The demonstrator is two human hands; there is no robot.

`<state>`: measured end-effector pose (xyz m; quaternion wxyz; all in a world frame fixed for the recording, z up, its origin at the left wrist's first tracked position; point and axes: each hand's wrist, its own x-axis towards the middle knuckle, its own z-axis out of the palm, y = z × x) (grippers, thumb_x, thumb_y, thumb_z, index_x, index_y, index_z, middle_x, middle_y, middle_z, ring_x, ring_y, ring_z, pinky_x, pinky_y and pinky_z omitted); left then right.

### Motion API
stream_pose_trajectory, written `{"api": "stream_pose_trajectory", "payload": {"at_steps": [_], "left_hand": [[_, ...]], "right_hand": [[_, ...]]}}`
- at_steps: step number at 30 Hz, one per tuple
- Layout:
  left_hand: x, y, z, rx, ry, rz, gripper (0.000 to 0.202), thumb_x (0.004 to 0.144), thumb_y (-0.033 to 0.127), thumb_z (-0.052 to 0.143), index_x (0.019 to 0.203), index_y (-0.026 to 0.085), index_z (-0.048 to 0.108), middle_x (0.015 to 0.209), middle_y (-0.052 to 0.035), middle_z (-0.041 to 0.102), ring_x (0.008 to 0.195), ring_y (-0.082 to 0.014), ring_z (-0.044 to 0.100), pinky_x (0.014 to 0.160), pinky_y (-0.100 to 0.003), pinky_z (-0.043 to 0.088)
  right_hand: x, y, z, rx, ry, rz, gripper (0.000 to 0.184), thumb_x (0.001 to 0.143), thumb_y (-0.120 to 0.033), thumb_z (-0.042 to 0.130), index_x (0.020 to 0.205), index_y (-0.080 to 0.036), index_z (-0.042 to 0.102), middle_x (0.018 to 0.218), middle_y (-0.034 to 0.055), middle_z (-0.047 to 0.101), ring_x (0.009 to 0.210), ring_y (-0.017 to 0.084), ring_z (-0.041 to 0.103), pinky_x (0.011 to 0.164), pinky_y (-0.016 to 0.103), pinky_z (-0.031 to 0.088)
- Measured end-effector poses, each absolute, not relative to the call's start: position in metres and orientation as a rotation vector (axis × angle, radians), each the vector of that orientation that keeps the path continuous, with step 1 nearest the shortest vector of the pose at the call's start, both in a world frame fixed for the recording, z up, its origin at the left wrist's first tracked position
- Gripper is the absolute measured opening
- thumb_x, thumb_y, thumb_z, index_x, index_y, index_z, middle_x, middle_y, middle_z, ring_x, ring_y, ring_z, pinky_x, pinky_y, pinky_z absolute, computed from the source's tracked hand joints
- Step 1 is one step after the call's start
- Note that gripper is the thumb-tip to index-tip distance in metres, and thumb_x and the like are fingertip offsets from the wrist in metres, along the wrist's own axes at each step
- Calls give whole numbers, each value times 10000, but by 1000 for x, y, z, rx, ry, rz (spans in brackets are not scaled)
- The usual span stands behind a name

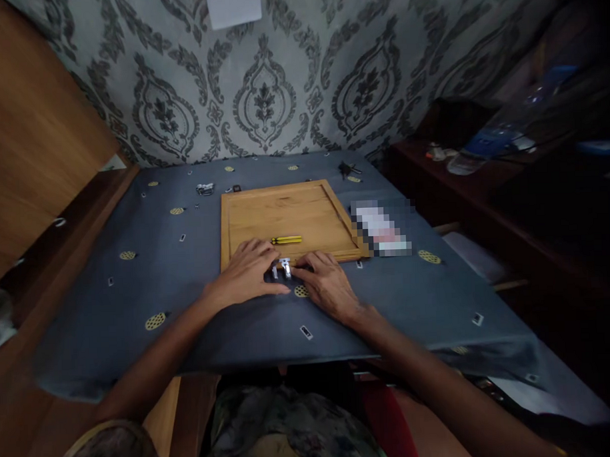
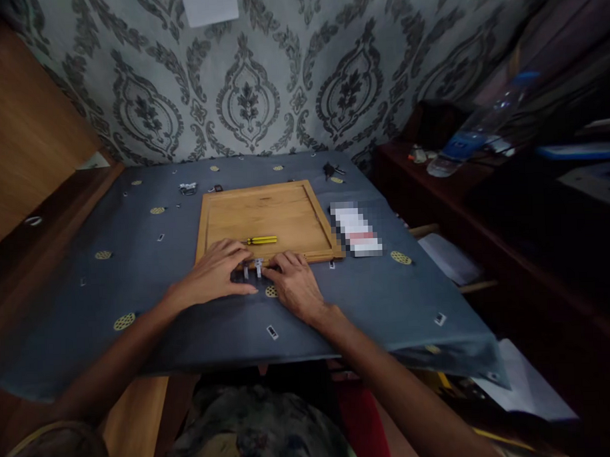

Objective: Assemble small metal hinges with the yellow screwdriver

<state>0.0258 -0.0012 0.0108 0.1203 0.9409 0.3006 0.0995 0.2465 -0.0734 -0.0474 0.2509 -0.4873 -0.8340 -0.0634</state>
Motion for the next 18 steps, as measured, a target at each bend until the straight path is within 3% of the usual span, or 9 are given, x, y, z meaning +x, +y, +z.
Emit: {"api": "stream_pose_trajectory", "payload": {"at_steps": [10,15,18], "left_hand": [[40,-2,5,2772,994,225,364,903,511,736,1012,167,690,1143,-106,675,1145,-311,584,993,-478,470],[43,-1,3,2737,1009,263,299,899,452,755,961,165,694,1085,-97,690,1111,-298,602,964,-452,478],[43,1,0,2702,980,294,279,887,441,766,918,175,687,1062,-90,689,1105,-298,606,955,-446,477]], "right_hand": [[246,-73,-50,-1337,-2256,-156,329,938,-86,569,1130,-256,776,1025,91,716,982,249,576,854,397,465],[246,-73,-49,-1280,-2266,-118,366,925,-60,544,1184,-216,752,1246,109,733,1198,270,586,975,434,491],[248,-72,-51,-1233,-2273,-98,391,926,-50,528,1220,-203,735,1279,93,748,1251,263,595,1028,448,489]]}}
